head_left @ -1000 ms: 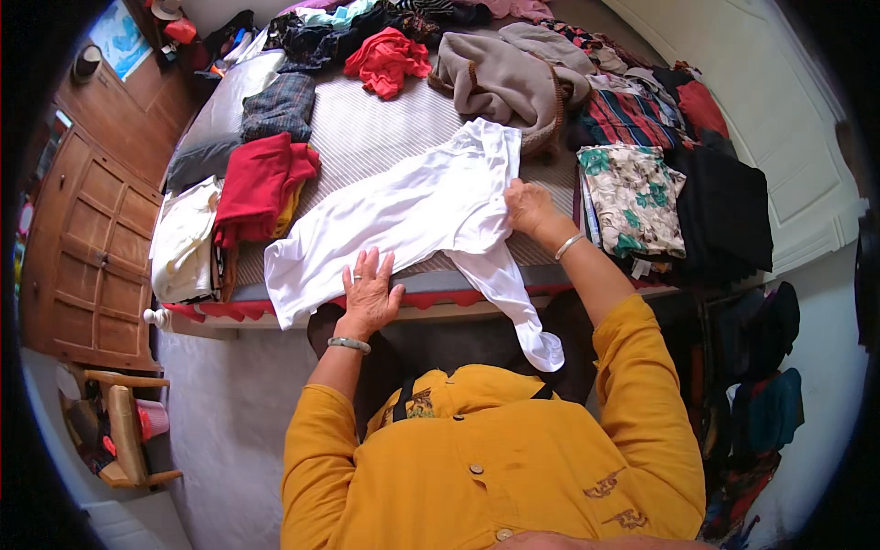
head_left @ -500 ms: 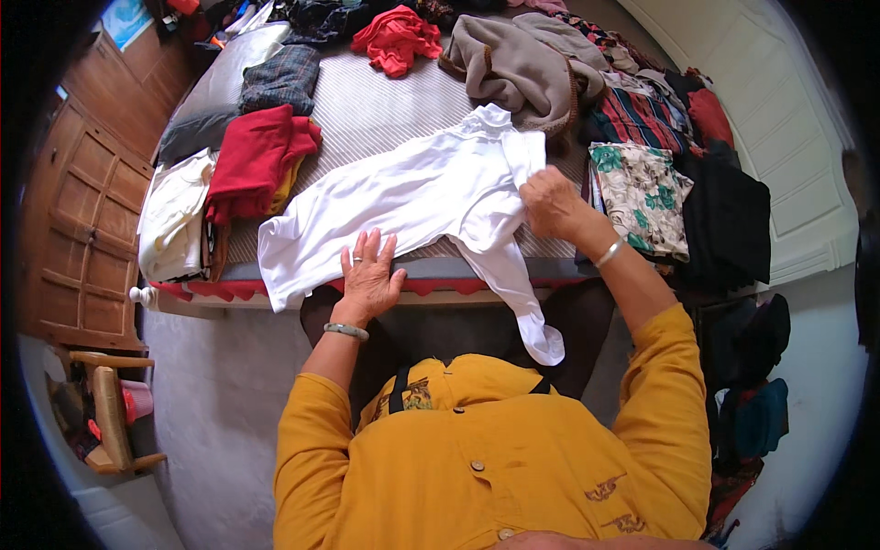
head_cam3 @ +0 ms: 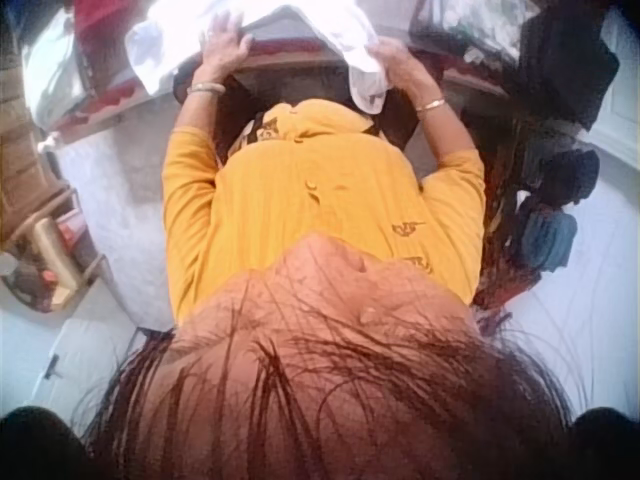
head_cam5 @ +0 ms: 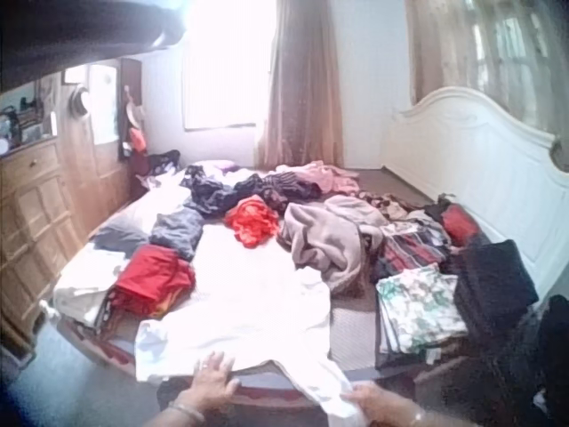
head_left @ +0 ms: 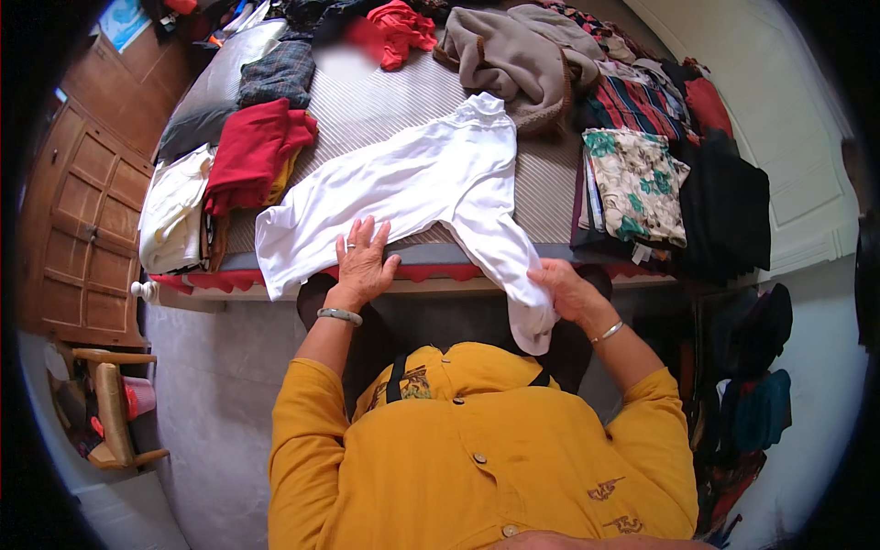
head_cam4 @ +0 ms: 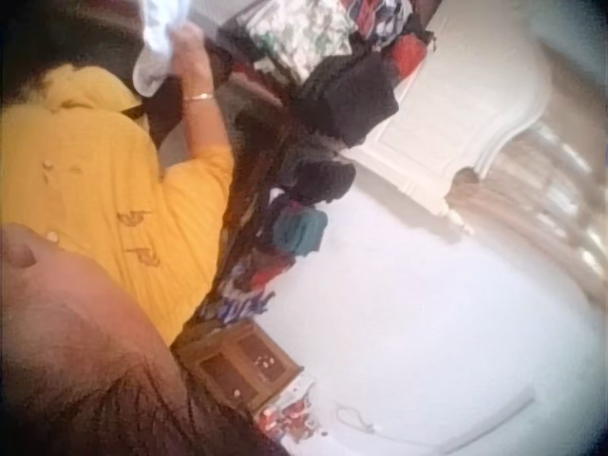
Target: Folding a white long-sleeved ribbed shirt on a bed.
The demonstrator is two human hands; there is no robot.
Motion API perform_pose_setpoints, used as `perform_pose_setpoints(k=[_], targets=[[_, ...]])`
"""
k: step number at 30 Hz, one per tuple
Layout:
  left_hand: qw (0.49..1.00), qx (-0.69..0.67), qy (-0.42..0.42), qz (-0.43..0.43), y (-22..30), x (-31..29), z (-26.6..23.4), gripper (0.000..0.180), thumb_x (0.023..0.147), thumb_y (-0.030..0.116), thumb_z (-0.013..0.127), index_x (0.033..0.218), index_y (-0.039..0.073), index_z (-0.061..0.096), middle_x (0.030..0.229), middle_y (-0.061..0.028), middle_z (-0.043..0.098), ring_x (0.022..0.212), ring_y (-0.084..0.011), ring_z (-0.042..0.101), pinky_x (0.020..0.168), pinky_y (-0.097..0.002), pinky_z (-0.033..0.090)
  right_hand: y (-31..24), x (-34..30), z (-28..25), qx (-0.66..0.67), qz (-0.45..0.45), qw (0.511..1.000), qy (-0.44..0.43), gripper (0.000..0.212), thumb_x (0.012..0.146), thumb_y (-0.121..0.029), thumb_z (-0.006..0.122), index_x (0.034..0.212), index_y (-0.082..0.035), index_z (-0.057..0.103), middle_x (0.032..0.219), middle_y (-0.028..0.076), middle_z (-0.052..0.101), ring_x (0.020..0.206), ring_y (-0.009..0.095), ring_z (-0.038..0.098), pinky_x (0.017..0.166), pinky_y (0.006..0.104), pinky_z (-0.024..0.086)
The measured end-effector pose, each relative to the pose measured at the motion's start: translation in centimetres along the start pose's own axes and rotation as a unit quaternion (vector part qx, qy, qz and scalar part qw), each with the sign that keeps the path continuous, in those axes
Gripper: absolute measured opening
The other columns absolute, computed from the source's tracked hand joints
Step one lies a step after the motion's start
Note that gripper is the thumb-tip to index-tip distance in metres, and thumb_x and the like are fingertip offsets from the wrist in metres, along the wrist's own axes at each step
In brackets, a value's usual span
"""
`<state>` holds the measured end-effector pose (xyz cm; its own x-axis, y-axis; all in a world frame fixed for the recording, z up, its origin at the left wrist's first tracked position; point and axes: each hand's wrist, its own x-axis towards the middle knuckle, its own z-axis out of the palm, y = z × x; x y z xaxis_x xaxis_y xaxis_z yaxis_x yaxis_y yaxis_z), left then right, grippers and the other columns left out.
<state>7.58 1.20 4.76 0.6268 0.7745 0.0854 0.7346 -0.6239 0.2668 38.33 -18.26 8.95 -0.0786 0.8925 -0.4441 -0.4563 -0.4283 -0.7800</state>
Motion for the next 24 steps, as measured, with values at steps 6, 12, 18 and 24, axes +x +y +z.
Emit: perform_pose_setpoints(k=[6, 12, 18, 24], targets=[[0.985, -0.142, 0.089, 0.044, 5.6, -0.9, 0.2, 0.049, 0.077, 0.018, 0.064, 0.119, -0.001, 0.048, 0.114, -0.0191, 0.052, 0.107, -0.0350, 0.051, 0.087, -0.0458, 0.039, 2.0, -1.8, 0.8, -0.009, -0.017, 0.997, 0.072, 0.033, 0.085, -0.020, 0.059, 0.107, 0.005, 0.058, 0.094, 0.008, 0.063, 0.084, 0.014, 0.060, 0.075, 0.0288, 0.048], [0.702, -0.653, -0.221, -0.179, 15.4, -2.5, 0.4, 0.025, 0.094, 0.022, 0.051, 0.099, 0.000, 0.059, 0.080, -0.0048, 0.063, 0.070, -0.0131, 0.061, 0.067, -0.0240, 0.051, 2.3, -1.5, 2.1, 0.058, -0.065, 0.995, 0.043, 0.028, 0.089, -0.020, 0.051, 0.099, 0.004, 0.061, 0.090, 0.005, 0.063, 0.080, 0.011, 0.058, 0.072, 0.0265, 0.047], [0.610, -0.720, -0.244, -0.225, 16.0, -1.3, 1.8, 0.013, 0.091, 0.018, 0.053, 0.092, 0.006, 0.057, 0.086, -0.0049, 0.062, 0.078, -0.0138, 0.061, 0.070, -0.0267, 0.050, 3.5, 0.1, 0.9, -0.190, -0.142, 0.965, 0.111, 0.036, 0.086, -0.027, 0.057, 0.105, 0.004, 0.058, 0.087, 0.013, 0.065, 0.077, 0.019, 0.062, 0.069, 0.0325, 0.048], [0.505, -0.790, -0.230, -0.261, 16.4, -1.7, 2.9, 0.015, 0.091, 0.019, 0.054, 0.101, 0.008, 0.052, 0.084, -0.0025, 0.060, 0.076, -0.0128, 0.059, 0.066, -0.0261, 0.048, 2.9, 0.6, 3.4, -0.424, -0.237, 0.836, 0.256, 0.054, 0.077, -0.028, 0.066, 0.119, 0.003, 0.050, 0.096, 0.028, 0.061, 0.091, 0.039, 0.063, 0.077, 0.0408, 0.050]])
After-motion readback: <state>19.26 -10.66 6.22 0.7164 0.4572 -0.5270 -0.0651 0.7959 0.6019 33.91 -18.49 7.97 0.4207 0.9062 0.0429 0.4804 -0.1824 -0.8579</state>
